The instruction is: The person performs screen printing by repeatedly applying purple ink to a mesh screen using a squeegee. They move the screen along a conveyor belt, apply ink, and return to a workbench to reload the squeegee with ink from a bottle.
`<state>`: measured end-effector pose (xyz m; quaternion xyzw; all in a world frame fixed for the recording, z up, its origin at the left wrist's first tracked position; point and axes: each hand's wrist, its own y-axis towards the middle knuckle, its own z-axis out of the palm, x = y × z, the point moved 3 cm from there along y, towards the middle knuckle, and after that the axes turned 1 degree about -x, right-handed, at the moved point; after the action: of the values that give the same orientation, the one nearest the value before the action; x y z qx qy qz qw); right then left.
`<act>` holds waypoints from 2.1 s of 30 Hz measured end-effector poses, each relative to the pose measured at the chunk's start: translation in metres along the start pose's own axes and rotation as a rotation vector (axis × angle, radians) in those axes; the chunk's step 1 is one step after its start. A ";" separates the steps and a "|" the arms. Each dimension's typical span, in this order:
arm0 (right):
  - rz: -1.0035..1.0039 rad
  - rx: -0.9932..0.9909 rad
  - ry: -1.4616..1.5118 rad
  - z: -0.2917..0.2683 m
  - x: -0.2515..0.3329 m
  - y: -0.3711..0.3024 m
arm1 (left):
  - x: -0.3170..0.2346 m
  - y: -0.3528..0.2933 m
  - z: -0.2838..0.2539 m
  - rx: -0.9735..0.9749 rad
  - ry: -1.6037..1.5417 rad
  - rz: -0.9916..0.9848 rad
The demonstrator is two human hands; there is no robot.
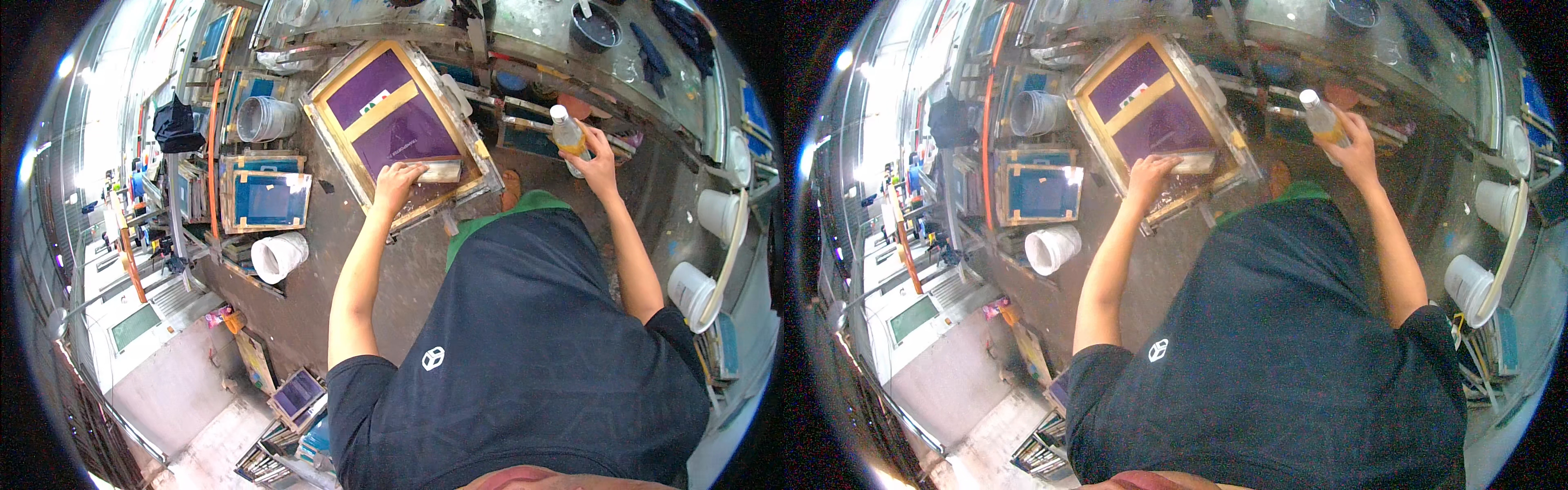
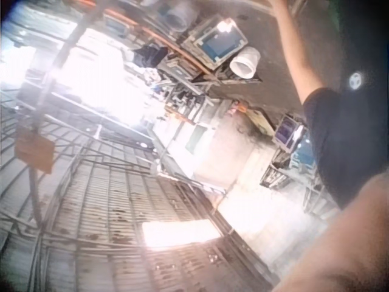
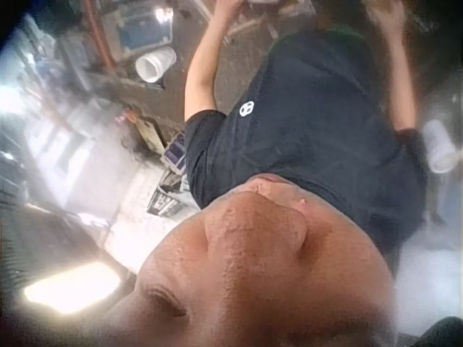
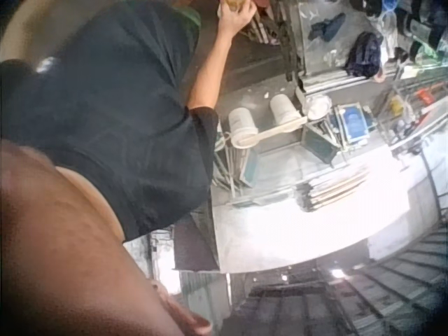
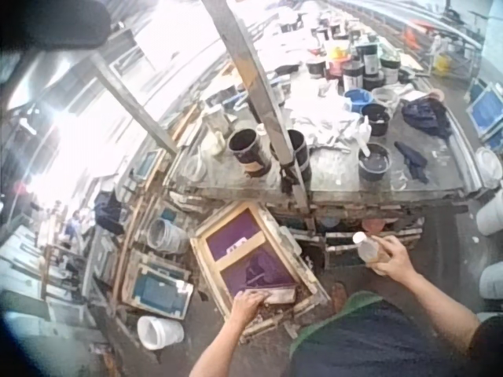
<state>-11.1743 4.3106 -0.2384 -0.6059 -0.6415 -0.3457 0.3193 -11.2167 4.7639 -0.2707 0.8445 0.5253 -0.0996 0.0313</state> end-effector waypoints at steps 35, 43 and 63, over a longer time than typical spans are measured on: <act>-0.024 0.116 -0.069 0.006 -0.011 -0.005 | 0.074 -0.056 0.000 -0.188 0.009 -0.665; 0.054 0.034 -0.040 -0.008 -0.025 -0.022 | 0.022 -0.108 0.049 -0.152 0.140 -0.533; -0.226 0.252 -0.039 0.028 0.040 0.017 | -0.035 -0.019 0.059 -0.893 -1.153 -0.971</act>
<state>-11.1598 4.3564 -0.2197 -0.4917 -0.7498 -0.2844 0.3394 -11.2564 4.7319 -0.3203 0.2543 0.7189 -0.2984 0.5741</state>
